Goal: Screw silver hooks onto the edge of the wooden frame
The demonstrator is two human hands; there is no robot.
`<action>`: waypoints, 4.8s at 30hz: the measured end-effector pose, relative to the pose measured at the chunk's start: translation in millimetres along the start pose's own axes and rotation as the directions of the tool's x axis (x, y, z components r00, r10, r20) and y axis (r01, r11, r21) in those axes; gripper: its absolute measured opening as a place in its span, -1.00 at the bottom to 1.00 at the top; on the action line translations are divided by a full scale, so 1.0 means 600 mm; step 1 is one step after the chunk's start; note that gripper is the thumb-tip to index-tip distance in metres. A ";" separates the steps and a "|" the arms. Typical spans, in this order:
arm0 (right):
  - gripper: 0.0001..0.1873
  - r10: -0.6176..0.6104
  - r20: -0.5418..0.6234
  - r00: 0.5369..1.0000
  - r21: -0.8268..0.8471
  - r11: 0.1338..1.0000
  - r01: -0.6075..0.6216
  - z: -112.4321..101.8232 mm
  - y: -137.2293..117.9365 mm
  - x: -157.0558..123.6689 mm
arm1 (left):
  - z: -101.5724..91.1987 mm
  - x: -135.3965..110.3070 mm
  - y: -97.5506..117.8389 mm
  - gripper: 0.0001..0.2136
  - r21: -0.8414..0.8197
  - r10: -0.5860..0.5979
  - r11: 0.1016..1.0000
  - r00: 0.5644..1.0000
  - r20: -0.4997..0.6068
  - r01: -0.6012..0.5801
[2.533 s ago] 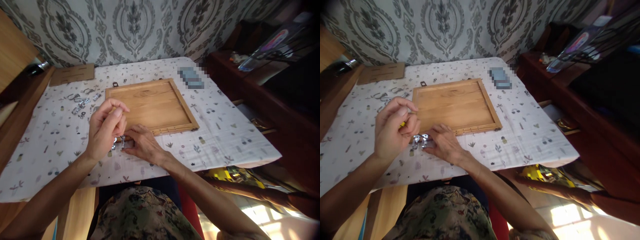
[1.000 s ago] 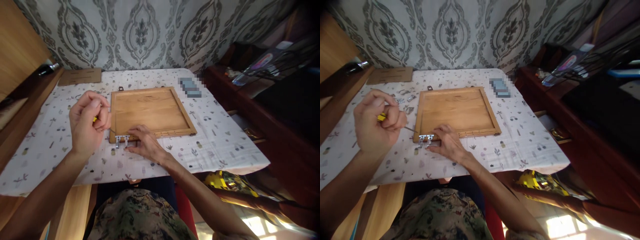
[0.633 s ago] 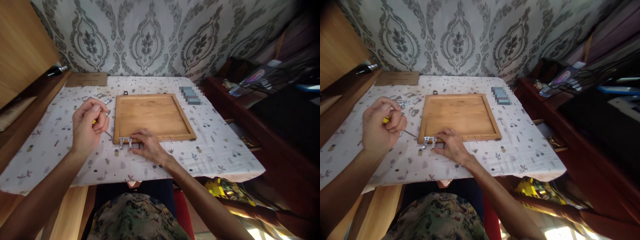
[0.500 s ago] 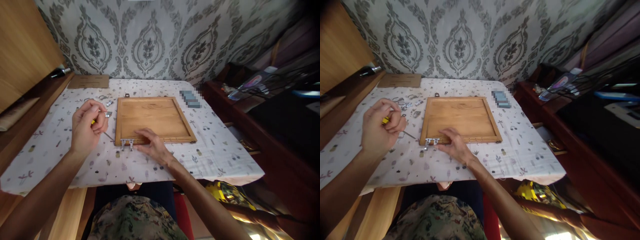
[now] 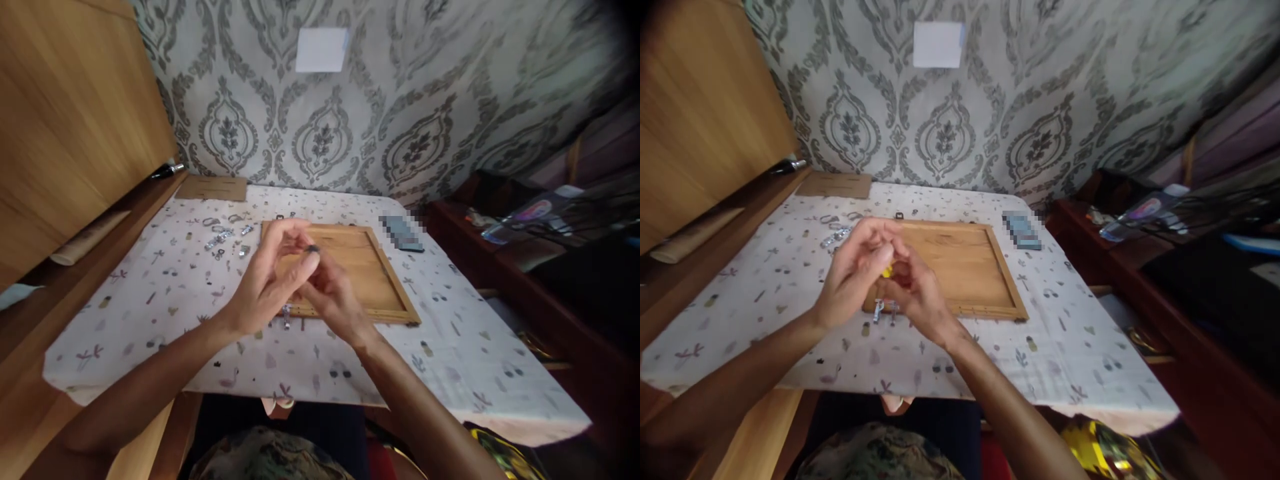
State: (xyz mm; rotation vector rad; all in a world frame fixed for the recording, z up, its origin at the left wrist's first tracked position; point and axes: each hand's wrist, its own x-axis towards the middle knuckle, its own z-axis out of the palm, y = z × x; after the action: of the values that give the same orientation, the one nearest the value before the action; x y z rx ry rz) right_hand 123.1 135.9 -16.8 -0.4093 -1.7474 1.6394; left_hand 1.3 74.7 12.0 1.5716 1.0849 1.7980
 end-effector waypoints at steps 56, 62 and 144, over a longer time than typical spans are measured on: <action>-0.85 0.394 -0.194 0.898 0.667 0.724 -0.173 -0.122 0.124 -0.001 | -0.112 -0.125 -0.084 -0.54 0.673 -0.078 0.663 0.864 0.497 -0.327; -0.80 0.410 -0.199 0.890 0.671 0.719 -0.181 -0.121 0.120 -0.001 | -0.105 -0.117 -0.081 -0.53 0.643 -0.037 0.669 0.848 0.529 -0.372; -0.58 0.403 -0.194 0.894 0.605 0.767 -0.215 -0.124 0.115 -0.005 | -0.348 0.218 -0.274 -0.66 0.965 -0.397 0.058 0.892 -0.214 0.257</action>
State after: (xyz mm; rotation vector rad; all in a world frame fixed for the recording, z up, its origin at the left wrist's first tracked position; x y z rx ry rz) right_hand 159.2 199.7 -87.3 -0.6543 -0.9095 2.1024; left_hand -248.1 221.4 -52.3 1.6907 2.6580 0.4213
